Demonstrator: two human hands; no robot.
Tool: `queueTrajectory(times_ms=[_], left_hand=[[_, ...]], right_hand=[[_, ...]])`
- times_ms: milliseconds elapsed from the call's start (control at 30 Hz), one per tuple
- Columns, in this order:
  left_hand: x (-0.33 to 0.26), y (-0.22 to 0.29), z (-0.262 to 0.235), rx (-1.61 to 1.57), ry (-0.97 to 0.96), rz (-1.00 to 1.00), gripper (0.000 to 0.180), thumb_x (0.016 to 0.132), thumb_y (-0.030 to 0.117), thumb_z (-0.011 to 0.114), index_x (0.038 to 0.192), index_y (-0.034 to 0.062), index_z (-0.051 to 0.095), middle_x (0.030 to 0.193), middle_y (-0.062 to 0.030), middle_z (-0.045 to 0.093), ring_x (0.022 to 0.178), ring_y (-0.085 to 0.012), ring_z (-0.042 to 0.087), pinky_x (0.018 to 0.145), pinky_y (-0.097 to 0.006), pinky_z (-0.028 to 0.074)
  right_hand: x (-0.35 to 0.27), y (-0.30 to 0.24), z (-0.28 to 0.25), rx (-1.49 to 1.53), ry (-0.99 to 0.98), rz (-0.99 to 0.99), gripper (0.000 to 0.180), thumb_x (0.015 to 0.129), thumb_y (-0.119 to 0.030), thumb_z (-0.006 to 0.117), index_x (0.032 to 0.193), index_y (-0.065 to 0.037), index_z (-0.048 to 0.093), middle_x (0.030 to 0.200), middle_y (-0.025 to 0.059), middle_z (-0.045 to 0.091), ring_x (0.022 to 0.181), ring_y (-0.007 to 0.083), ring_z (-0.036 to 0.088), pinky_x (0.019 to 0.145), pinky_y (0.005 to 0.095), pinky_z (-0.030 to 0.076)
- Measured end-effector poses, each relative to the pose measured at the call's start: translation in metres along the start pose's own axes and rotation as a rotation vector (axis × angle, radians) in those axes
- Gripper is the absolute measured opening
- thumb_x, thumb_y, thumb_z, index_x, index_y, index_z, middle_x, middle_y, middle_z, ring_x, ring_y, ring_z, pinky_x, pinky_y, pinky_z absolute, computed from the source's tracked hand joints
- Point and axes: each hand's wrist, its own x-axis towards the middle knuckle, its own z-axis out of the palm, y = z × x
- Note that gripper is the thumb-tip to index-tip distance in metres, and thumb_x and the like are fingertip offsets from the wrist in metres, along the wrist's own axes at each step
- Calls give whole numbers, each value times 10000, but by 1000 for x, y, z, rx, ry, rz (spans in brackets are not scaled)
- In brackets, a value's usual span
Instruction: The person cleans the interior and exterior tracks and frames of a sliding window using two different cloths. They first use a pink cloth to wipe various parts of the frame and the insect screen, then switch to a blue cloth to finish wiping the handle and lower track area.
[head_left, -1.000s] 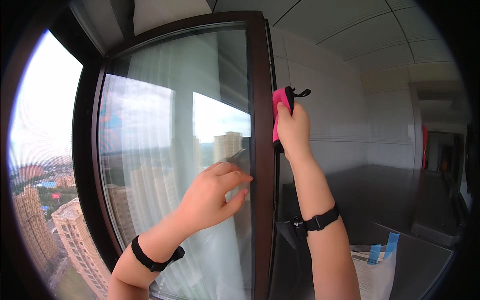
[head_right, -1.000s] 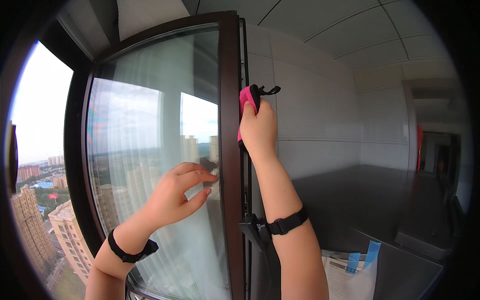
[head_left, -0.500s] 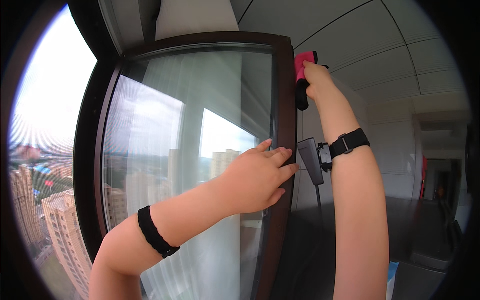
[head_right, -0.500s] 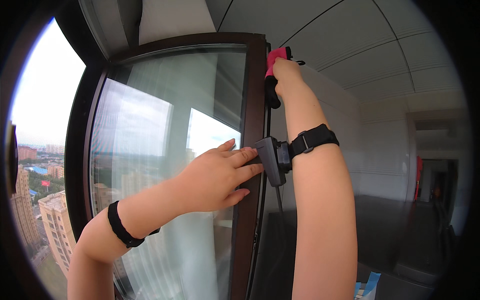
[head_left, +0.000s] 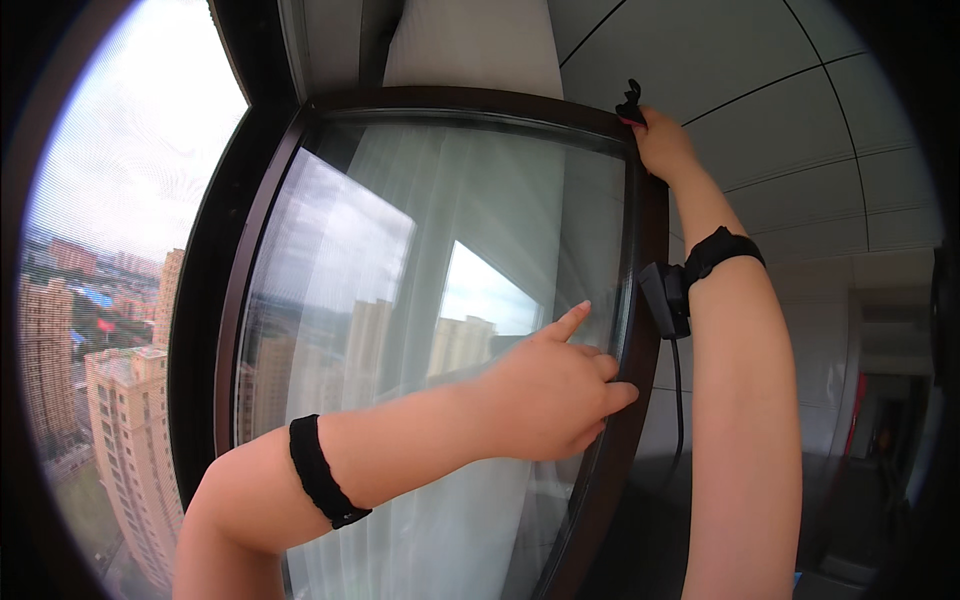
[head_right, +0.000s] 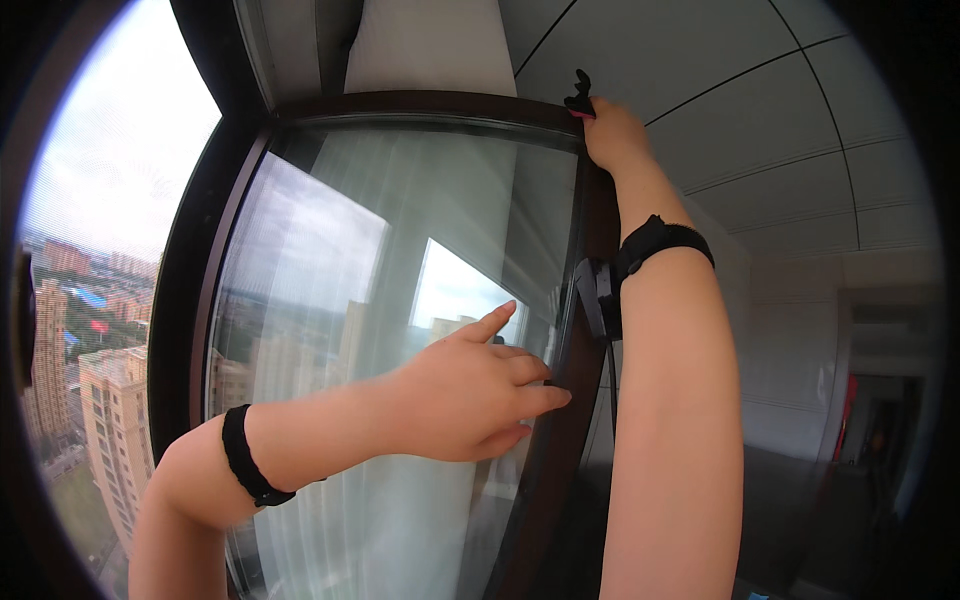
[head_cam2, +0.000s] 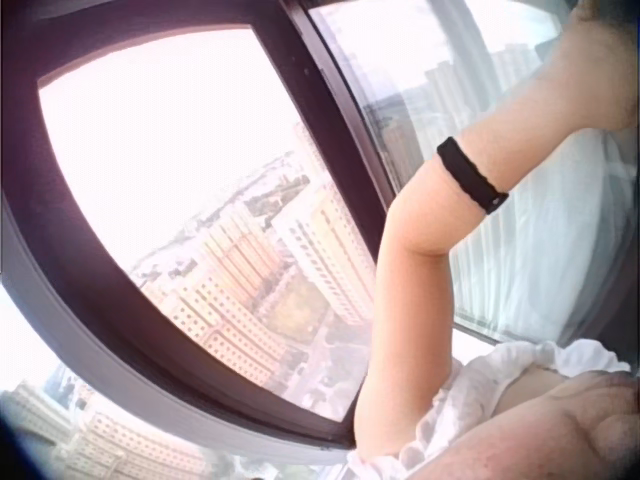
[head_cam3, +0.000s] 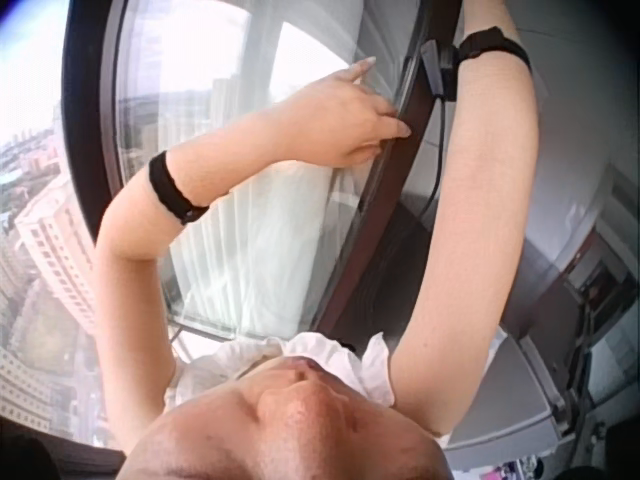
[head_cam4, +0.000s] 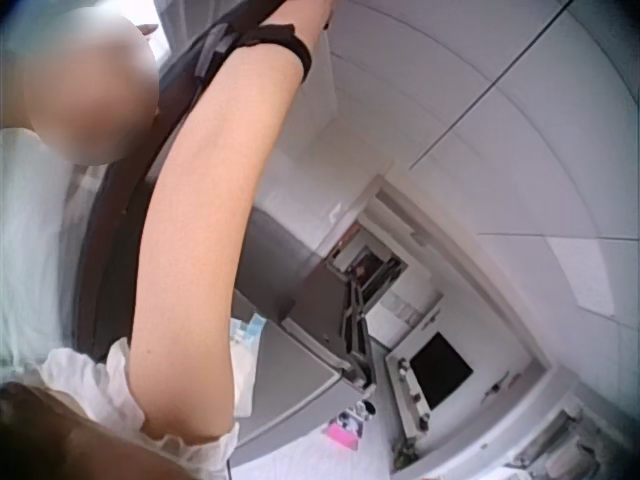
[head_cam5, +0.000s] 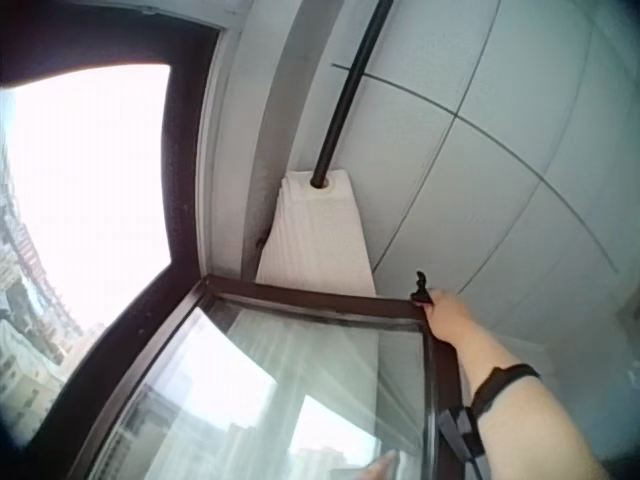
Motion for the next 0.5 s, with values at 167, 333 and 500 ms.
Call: queueTrajectory(times_ms=[167,333,500], left_hand=[[-23,-29,-38,112,67,-153,323,807,202,605,1113,99,613,903,-81,634,946,-249,613,1070,-555,279],[-25,-89,-62,-46,352,-628,440,870,329,559,1170,8,578,1033,-185,641,981,-305,610,929,-419,452],[-21,-155,-74,-237,738,-907,717,856,423,601,1365,-20,359,1269,-249,497,1187,-357,493,948,-409,435]], right_hand=[[17,-36,-37,-49,368,-32,361,940,-272,432,1239,-93,530,1086,190,624,1013,364,584,840,441,468],[25,-68,4,67,46,-196,484,919,-381,490,1247,-26,516,1125,200,607,1057,329,578,909,380,429],[-7,-117,6,889,-381,121,494,894,-429,524,1164,-16,545,1097,91,607,1010,176,557,882,294,417]])
